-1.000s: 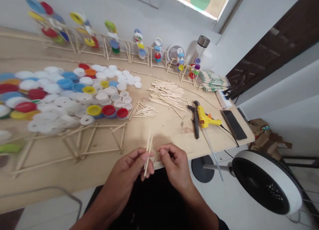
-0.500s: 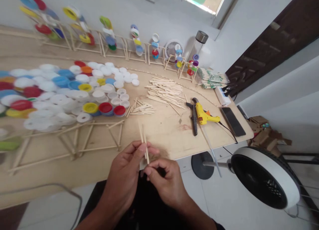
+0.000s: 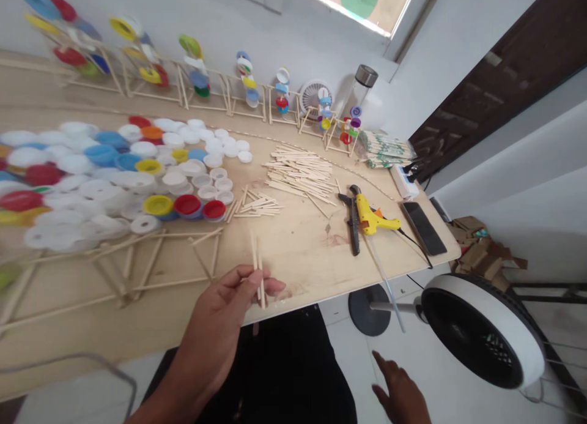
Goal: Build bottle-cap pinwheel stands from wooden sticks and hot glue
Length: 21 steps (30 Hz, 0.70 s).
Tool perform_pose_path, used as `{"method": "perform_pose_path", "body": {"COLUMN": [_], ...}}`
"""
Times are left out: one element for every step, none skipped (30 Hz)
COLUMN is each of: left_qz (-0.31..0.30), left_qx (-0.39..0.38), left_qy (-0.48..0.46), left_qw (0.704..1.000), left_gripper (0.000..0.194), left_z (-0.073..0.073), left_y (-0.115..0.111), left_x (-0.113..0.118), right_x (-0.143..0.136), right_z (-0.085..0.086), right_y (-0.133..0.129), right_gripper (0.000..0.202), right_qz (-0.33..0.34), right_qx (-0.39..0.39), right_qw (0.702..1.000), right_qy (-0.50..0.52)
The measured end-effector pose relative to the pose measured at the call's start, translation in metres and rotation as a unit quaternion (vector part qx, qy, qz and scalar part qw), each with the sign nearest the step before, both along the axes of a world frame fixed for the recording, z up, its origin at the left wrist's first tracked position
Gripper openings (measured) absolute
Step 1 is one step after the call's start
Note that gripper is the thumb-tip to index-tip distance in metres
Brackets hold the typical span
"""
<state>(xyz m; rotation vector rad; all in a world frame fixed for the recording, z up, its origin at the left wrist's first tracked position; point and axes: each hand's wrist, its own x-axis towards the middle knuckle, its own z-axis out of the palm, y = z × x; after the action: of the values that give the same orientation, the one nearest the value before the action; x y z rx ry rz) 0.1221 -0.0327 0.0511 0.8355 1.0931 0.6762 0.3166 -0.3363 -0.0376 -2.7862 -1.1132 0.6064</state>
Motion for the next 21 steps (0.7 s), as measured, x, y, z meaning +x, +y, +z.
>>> {"method": "perform_pose_path", "body": {"left_qz": [-0.006, -0.010, -0.012, -0.013, -0.016, -0.021, -0.027, -0.033, -0.035, -0.033, -0.029, -0.025, -0.022, -0.023, -0.024, -0.025, -0.026, -0.026, -0.028, -0.034, -0.043], "left_qx": [0.009, 0.012, 0.010, 0.004, -0.005, -0.015, -0.025, -0.034, -0.041, -0.043, -0.042, -0.039, -0.036, -0.035, -0.035, -0.035, -0.034, -0.032, -0.027, -0.020, -0.009], "left_qy": [-0.002, -0.006, -0.009, -0.012, -0.014, -0.015, -0.015, -0.013, -0.008, -0.003, 0.001, 0.005, 0.005, 0.004, 0.002, -0.001, -0.003, -0.004, -0.001, 0.005, 0.016], "left_qw": [1.000, 1.000, 1.000, 1.000, 1.000, 1.000, 0.999, 0.999, 0.999, 0.999, 0.999, 0.999, 0.999, 0.999, 0.999, 0.999, 0.999, 0.999, 0.999, 0.999, 0.999], "left_gripper": [0.036, 0.036, 0.036, 0.036, 0.037, 0.037, 0.038, 0.038, 0.037, 0.037, 0.037, 0.036, 0.036, 0.035, 0.035, 0.034, 0.033, 0.033, 0.033, 0.033, 0.034], "left_z": [-0.001, -0.001, 0.000, 0.001, 0.003, 0.004, 0.006, 0.007, 0.007, 0.007, 0.007, 0.006, 0.005, 0.004, 0.002, 0.001, 0.000, 0.000, -0.001, -0.001, -0.002], "left_y": [0.000, -0.001, -0.002, -0.003, -0.004, -0.005, -0.007, -0.008, -0.009, -0.010, -0.011, -0.012, -0.012, -0.013, -0.013, -0.014, -0.014, -0.014, -0.014, -0.013, -0.012], "left_x": [0.000, 0.000, 0.001, 0.002, 0.002, 0.002, 0.002, 0.002, 0.001, 0.000, -0.001, -0.002, -0.002, -0.002, -0.001, -0.001, 0.000, 0.001, 0.001, 0.001, 0.000], "right_x": [-0.003, -0.008, -0.014, -0.020, -0.027, -0.035, -0.042, -0.049, -0.055, -0.061, -0.067, -0.071, -0.075, -0.079, -0.082, -0.085, -0.087, -0.089, -0.091, -0.093, -0.093], "right_z": [0.003, 0.009, 0.019, 0.032, 0.046, 0.060, 0.072, 0.083, 0.091, 0.096, 0.099, 0.100, 0.100, 0.099, 0.098, 0.096, 0.095, 0.094, 0.093, 0.092, 0.090], "right_y": [0.007, 0.021, 0.039, 0.061, 0.085, 0.108, 0.129, 0.148, 0.164, 0.177, 0.187, 0.194, 0.199, 0.203, 0.206, 0.208, 0.210, 0.211, 0.213, 0.213, 0.214], "right_gripper": [0.031, 0.029, 0.028, 0.028, 0.027, 0.024, 0.021, 0.019, 0.017, 0.015, 0.013, 0.013, 0.013, 0.013, 0.013, 0.014, 0.015, 0.016, 0.016, 0.017, 0.017], "right_qz": [0.002, 0.002, 0.014, 0.035, 0.064, 0.099, 0.131, 0.159, 0.185, 0.199, 0.208, 0.212, 0.210, 0.204, 0.194, 0.180, 0.164, 0.149, 0.137, 0.126, 0.117], "right_qx": [0.017, 0.046, 0.093, 0.153, 0.218, 0.279, 0.327, 0.362, 0.384, 0.400, 0.408, 0.414, 0.417, 0.416, 0.412, 0.407, 0.401, 0.396, 0.390, 0.385, 0.379], "right_qw": [1.000, 0.999, 0.995, 0.987, 0.972, 0.952, 0.930, 0.911, 0.895, 0.882, 0.873, 0.865, 0.859, 0.856, 0.854, 0.855, 0.857, 0.859, 0.861, 0.862, 0.863], "right_qy": [-0.005, 0.008, 0.022, 0.039, 0.062, 0.085, 0.102, 0.116, 0.132, 0.149, 0.170, 0.189, 0.210, 0.232, 0.250, 0.265, 0.278, 0.288, 0.295, 0.303, 0.311]}}
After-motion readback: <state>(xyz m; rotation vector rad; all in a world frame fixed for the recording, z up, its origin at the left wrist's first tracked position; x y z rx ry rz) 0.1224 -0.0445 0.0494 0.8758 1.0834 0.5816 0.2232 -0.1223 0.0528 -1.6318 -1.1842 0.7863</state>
